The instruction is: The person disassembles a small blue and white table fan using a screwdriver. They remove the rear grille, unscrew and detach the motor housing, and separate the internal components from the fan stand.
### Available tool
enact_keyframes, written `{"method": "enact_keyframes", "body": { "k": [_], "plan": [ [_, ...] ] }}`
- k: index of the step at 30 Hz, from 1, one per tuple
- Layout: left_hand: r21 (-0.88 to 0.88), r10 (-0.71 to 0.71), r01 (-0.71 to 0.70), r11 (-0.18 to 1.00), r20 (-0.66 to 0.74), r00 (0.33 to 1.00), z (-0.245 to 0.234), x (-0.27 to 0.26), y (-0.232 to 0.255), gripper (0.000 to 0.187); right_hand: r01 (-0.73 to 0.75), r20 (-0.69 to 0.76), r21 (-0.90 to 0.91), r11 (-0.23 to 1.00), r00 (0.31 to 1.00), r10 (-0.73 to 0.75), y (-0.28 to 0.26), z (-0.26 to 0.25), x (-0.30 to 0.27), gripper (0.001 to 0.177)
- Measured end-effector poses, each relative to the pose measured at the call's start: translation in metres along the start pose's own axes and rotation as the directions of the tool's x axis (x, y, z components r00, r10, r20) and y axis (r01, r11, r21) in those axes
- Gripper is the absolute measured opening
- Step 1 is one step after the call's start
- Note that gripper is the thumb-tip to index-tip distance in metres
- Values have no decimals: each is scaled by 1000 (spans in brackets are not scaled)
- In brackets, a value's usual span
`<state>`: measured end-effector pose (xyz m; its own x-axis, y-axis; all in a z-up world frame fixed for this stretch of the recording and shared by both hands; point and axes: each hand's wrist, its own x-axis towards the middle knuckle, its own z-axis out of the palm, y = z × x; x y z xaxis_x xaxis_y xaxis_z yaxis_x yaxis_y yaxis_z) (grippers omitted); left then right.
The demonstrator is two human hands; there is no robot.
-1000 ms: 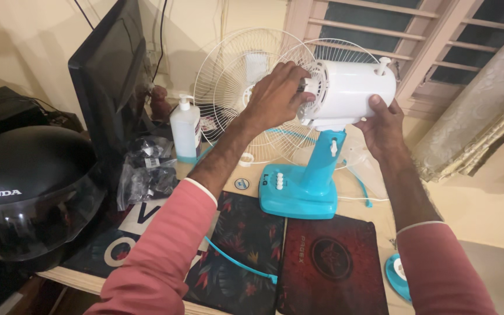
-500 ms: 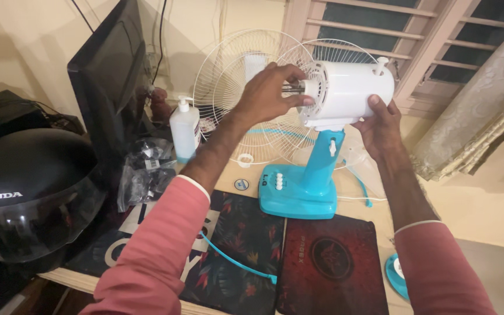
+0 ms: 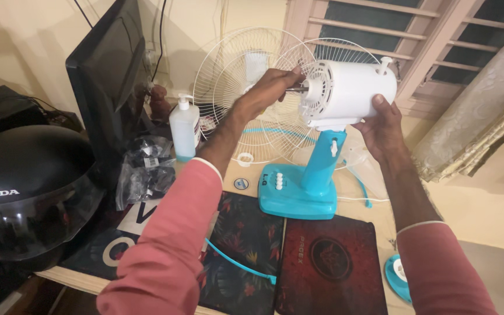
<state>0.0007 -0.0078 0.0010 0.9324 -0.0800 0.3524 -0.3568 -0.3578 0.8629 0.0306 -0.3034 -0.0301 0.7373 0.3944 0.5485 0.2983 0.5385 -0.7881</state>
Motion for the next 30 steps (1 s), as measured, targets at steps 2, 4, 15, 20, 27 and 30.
{"method": "enact_keyframes", "body": {
  "k": [2, 4, 15, 20, 27, 30],
  "plan": [
    [-55, -25, 25, 998, 3, 1000, 3, 0, 3, 49, -4, 4, 5, 1000, 1000, 4, 0, 0, 0, 85],
    [-122, -45, 46, 991, 13, 999, 5, 0, 2, 40, -6, 4, 2, 1000, 1000, 6, 0, 0, -1, 84],
    [-246, -119, 110, 963, -22, 993, 17, 20, -15, 28, 23, 27, -17, 1000, 999, -23, 1, 3, 2, 83],
    [-265, -109, 91, 960, -58, 992, 19, 29, -25, 24, 12, 30, -11, 1000, 999, -12, 3, 0, 4, 82],
    [-381, -149, 132, 915, -16, 989, 28, 34, -34, 27, -6, 12, -1, 1000, 1000, 6, 3, -3, 4, 78],
    [-491, -206, 178, 853, -2, 979, 27, 24, -25, 26, -6, 21, 0, 1000, 1000, 6, 3, -5, 3, 76]
  ]
}}
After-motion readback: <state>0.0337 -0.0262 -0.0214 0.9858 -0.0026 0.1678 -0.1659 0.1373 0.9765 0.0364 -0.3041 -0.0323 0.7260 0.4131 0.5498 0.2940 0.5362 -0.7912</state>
